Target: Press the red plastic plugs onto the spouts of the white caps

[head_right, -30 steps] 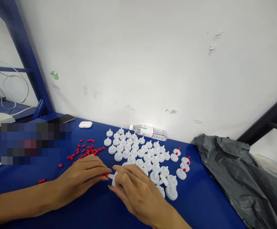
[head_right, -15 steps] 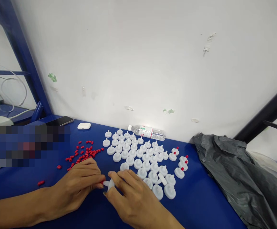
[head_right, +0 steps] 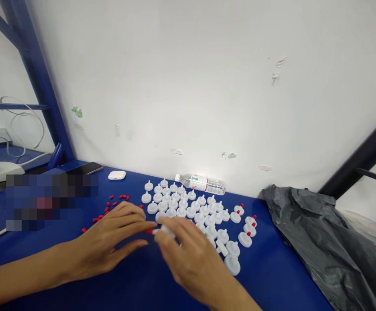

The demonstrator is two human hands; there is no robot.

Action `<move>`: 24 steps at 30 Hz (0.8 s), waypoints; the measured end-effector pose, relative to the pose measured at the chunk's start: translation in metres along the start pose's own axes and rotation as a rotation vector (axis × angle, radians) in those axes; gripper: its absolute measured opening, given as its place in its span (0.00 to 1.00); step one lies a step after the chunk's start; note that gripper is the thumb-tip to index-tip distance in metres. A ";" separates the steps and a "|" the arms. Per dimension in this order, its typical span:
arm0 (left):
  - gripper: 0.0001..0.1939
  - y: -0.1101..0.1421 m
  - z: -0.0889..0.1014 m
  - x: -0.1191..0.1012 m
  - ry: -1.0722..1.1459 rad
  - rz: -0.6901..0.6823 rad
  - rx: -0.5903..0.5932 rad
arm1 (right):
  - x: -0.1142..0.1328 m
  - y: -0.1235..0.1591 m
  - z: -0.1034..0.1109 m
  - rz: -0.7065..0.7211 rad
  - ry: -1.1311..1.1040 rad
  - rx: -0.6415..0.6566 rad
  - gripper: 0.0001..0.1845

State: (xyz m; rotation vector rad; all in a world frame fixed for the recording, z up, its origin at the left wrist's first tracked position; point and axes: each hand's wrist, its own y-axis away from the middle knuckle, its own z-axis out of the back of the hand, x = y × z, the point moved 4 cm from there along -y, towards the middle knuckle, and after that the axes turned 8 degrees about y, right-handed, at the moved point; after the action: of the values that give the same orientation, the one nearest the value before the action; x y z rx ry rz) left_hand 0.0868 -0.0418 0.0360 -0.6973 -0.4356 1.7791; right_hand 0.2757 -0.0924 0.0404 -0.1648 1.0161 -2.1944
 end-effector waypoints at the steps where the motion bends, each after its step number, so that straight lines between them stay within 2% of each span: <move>1: 0.16 -0.003 0.004 0.003 -0.054 0.029 0.061 | -0.011 0.001 0.004 -0.055 0.012 -0.005 0.16; 3: 0.16 -0.005 0.012 0.010 -0.155 0.088 0.170 | -0.038 0.007 0.011 -0.155 0.099 -0.009 0.18; 8: 0.06 0.006 0.017 0.037 -0.414 0.205 0.344 | -0.103 0.028 0.033 -0.404 0.276 -0.031 0.12; 11: 0.04 0.014 0.011 0.052 -0.506 0.173 0.360 | -0.133 0.038 0.043 -0.555 0.306 0.046 0.10; 14: 0.00 0.019 0.005 0.063 -0.585 0.102 0.330 | -0.152 0.044 0.052 -0.596 0.328 0.134 0.12; 16: 0.02 0.020 0.002 0.066 -0.607 0.070 0.332 | -0.161 0.047 0.054 -0.611 0.313 0.258 0.14; 20: 0.01 0.019 -0.001 0.064 -0.601 0.077 0.339 | -0.168 0.059 0.049 -0.684 0.134 0.610 0.13; 24: 0.04 0.017 -0.001 0.058 -0.591 0.090 0.360 | -0.165 0.068 0.041 -0.742 -0.069 0.819 0.12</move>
State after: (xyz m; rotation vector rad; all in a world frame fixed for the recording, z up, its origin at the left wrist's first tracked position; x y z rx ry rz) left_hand 0.0632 0.0075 0.0112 0.0747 -0.4584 2.0680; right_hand 0.4513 -0.0418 0.0474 -0.2565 -0.0905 -3.0540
